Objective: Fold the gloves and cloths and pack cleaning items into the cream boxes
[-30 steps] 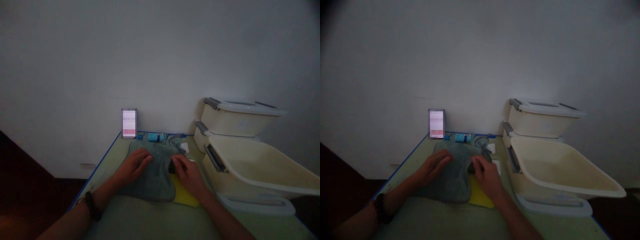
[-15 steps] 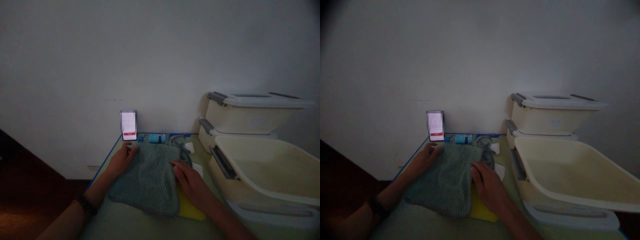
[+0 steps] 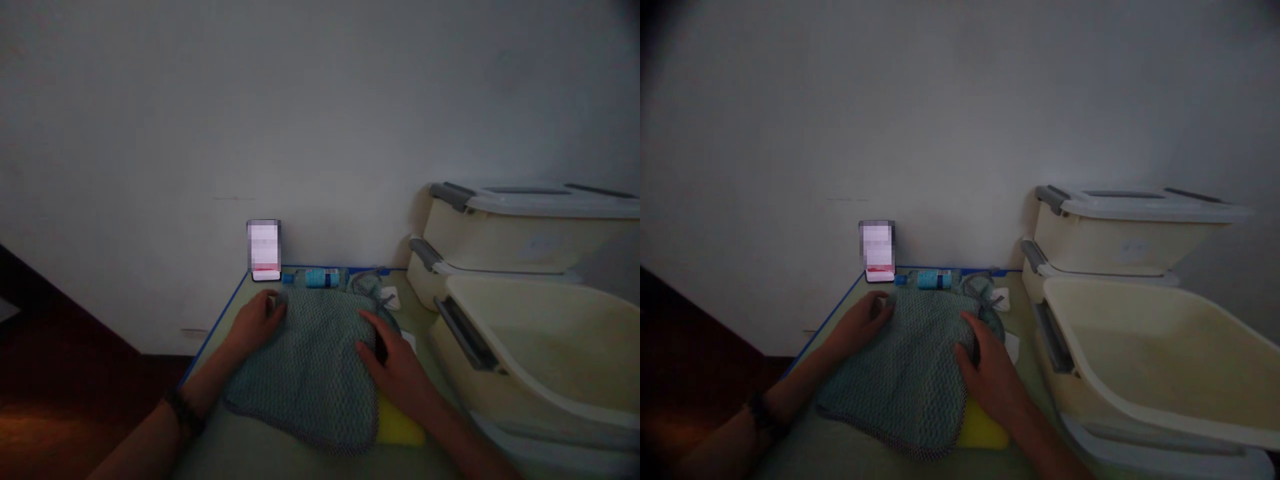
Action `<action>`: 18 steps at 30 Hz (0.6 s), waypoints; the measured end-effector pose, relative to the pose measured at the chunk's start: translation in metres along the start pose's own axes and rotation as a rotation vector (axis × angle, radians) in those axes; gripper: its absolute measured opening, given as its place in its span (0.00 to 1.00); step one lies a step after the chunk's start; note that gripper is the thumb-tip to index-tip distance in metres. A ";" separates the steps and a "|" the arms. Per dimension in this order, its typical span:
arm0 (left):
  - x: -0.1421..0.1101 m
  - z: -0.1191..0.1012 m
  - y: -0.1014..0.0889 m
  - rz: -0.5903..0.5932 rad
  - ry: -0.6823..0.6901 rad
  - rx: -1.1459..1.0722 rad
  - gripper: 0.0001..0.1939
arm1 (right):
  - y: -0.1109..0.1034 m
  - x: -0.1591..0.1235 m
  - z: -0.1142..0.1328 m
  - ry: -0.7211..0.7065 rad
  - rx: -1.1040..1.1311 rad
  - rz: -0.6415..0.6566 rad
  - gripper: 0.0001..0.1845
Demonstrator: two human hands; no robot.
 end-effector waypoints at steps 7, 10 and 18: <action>-0.002 0.000 -0.005 -0.079 0.009 0.093 0.18 | -0.011 0.000 0.004 -0.085 -0.179 -0.131 0.19; -0.004 -0.002 -0.004 -0.045 0.048 0.091 0.12 | -0.015 0.001 0.010 -0.126 -0.218 -0.133 0.20; -0.013 -0.005 0.001 -0.092 -0.004 0.042 0.22 | -0.018 -0.006 0.041 -0.286 -0.279 -0.088 0.20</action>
Point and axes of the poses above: each hand's wrist, its own x-axis towards the middle knuckle, its own y-axis out of the palm, z = x × y, the point moved 8 cm from there along x, towards the middle knuckle, and after that the axes turned 13 degrees about z, right-handed, at the moved point
